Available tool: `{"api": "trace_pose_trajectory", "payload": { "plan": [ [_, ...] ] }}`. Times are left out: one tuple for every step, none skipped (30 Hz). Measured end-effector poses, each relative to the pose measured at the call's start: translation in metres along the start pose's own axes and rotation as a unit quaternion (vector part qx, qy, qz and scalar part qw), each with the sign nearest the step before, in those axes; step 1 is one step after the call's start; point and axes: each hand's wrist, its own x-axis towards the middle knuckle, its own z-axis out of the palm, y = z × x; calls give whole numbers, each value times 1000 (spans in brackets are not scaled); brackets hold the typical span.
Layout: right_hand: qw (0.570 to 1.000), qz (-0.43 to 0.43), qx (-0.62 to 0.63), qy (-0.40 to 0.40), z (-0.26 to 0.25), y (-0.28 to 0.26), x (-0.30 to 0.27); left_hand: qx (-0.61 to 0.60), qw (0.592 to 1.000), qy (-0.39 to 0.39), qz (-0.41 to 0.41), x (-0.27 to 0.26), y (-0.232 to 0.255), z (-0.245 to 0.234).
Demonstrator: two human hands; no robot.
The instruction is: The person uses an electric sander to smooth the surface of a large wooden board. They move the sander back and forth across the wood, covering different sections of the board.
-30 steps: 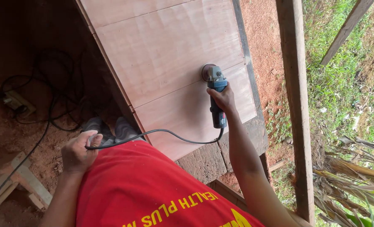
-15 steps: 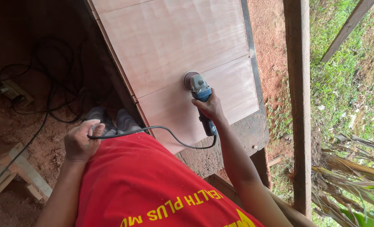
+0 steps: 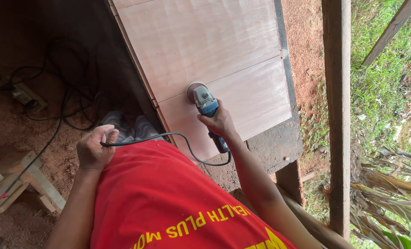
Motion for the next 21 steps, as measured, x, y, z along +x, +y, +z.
{"api": "trace_pose_trajectory", "payload": {
  "plan": [
    [1000,0,1,0,0,-12,-3,1,1000,-1,0,-1,-1,0],
    [1000,20,5,-16,1,-22,-7,1,1000,-2,-3,-3,-1,0],
    [999,41,9,-32,1,-33,-11,2,1000,-3,-6,-4,-2,1],
    [999,42,11,-31,1,-42,-14,3,1000,-5,-5,-5,-3,0],
    [997,51,18,-51,2,-50,-17,0,1000,-7,-14,-6,-3,-1],
    [996,61,25,-68,1,-58,-20,-4,1000,-10,-22,-7,-3,0],
    [995,62,27,-67,9,-48,-19,-4,1000,-12,-20,-8,-3,0],
    [998,15,14,-62,17,-38,-16,-12,1000,-8,-21,-8,-3,0],
    [998,-33,1,-57,24,-29,-14,-20,1000,-4,-22,-7,-3,0],
    [998,-31,4,-55,35,-20,-11,-19,1000,-6,-19,-10,-5,-1],
    [995,-92,-17,-37,45,-12,-8,-15,1000,-4,-26,-13,-7,-1],
    [988,-151,-38,-16,54,-3,-5,-13,999,-4,-30,-13,-9,-1],
    [988,-148,-35,-11,46,-28,-11,-14,1000,-8,-25,-13,-6,-2],
    [993,-72,-48,-78,40,-53,-18,-24,999,-5,-33,-13,-4,-3],
    [987,4,-60,-146,32,-78,-24,-35,999,-2,-41,-13,-1,-5],
    [989,7,-55,-139,31,-81,-28,-36,999,-7,-34,-13,-1,-7],
    [990,10,-36,-139,29,-85,-32,-46,998,-4,-34,-12,0,-9],
    [990,9,-18,-138,26,-90,-34,-57,998,2,-35,-10,1,-10],
    [991,9,-15,-131,40,-56,-24,-59,998,1,-28,-13,-1,-10],
    [994,-98,-37,-43,53,-21,-15,-52,998,0,-28,-13,-4,-10],
    [976,-204,-60,44,67,14,-6,-45,999,0,-28,-13,-6,-9]
  ]
}}
